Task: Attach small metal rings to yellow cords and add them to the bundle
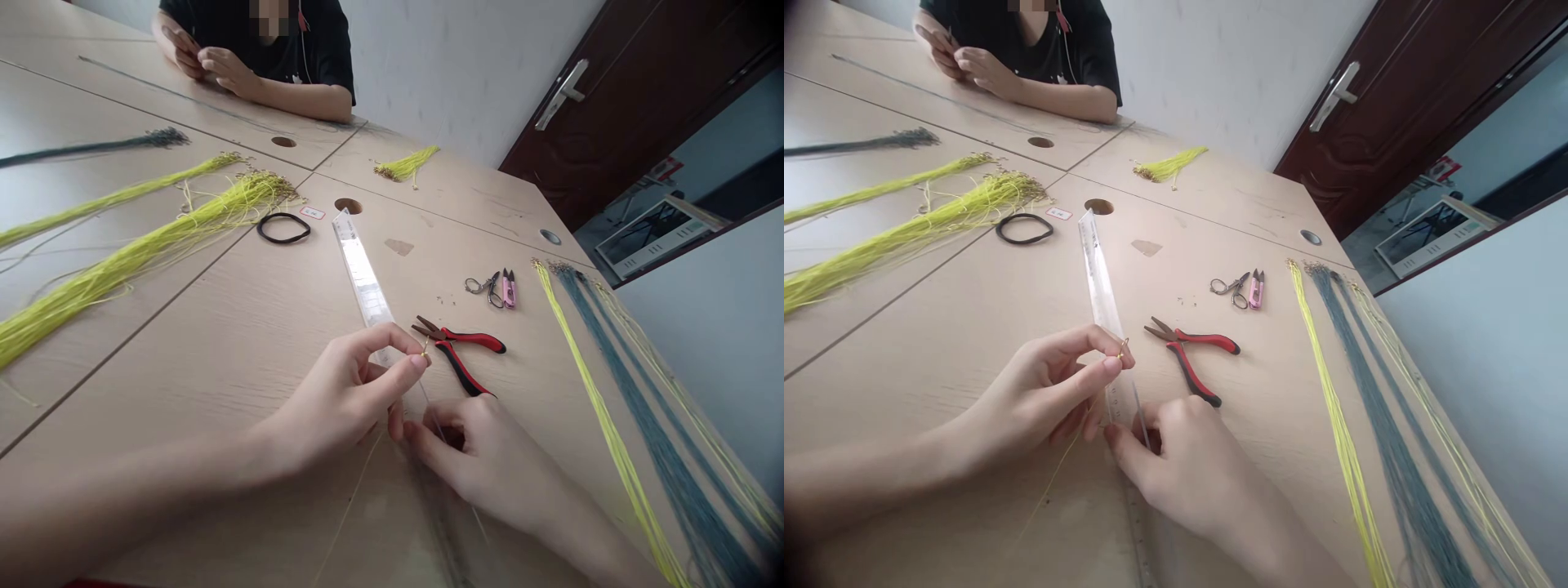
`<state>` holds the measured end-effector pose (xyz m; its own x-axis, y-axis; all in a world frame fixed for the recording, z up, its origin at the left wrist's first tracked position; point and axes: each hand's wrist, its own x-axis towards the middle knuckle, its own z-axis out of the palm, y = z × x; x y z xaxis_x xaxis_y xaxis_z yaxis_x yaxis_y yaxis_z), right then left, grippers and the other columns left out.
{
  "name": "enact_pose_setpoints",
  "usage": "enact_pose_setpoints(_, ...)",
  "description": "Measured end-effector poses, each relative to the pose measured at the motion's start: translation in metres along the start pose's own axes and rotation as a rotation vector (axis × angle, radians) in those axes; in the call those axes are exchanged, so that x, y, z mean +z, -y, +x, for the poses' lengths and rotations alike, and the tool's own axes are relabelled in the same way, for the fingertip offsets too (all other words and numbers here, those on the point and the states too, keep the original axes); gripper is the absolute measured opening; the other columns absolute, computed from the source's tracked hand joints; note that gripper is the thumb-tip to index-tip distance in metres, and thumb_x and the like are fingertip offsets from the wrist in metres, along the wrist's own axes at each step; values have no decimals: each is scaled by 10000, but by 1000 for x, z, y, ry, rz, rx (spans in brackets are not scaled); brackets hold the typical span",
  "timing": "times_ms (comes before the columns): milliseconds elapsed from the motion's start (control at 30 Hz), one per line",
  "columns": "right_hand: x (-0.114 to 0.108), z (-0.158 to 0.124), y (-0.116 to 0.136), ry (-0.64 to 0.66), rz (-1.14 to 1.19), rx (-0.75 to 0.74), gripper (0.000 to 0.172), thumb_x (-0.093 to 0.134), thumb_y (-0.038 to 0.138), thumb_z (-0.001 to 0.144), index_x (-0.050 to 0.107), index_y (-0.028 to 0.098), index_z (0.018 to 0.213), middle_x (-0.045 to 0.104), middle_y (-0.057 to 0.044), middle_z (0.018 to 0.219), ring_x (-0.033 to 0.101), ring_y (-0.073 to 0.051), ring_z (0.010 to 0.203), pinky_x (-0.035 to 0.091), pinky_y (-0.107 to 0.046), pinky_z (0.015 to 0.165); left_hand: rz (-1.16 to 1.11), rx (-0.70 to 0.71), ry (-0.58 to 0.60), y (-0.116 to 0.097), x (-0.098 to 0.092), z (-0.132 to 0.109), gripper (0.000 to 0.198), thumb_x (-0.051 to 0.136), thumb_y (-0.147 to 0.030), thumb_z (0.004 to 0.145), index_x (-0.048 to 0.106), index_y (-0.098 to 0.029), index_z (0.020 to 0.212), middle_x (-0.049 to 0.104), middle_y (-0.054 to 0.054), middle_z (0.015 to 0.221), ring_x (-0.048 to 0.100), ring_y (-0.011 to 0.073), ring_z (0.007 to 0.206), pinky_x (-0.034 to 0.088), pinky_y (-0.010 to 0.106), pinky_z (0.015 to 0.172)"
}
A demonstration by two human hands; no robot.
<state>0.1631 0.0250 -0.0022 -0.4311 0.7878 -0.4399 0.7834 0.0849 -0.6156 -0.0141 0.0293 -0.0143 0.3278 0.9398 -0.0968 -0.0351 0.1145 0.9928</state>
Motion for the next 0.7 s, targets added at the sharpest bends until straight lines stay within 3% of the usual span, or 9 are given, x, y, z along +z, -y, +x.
enact_pose_setpoints(100, 0, 1, -2, -66, 17, -13, 515, 461, 539, 882, 372, 169, 535, 320, 41, 458, 289, -70, 429, 159, -246, 404, -10, -6, 3, -2, 0, 0, 243, 509, -438, 890, 542, -199, 861, 506, -74, 418, 383, 23, 325, 287, 91, 337)
enact_pose_setpoints(233, -1, 0, -1, -124, 80, -43, 498, 467, 477, 894, 308, 176, 531, 280, 48, 457, 255, -68, 429, 146, -249, 411, -20, 17, 21, -3, 0, 1, 216, 505, -397, 900, 526, -193, 832, 498, -74, 414, 397, 33, 331, 291, 106, 350)
enact_pose_setpoints(533, -2, -3, 5, -36, 163, -148, 411, 425, 339, 923, 324, 172, 562, 261, 55, 483, 240, -66, 447, 170, -239, 422, 43, -12, -4, 3, -3, 6, 270, 508, -472, 879, 521, -203, 871, 508, -56, 444, 453, 71, 384, 281, 135, 368)
enact_pose_setpoints(700, -1, -1, 15, -23, 165, -159, 368, 385, 335, 924, 381, 174, 594, 307, 50, 478, 312, -71, 429, 208, -234, 428, 40, 0, -44, 2, -5, 10, 299, 499, -486, 874, 510, -188, 852, 477, -57, 430, 408, 75, 359, 268, 148, 358)
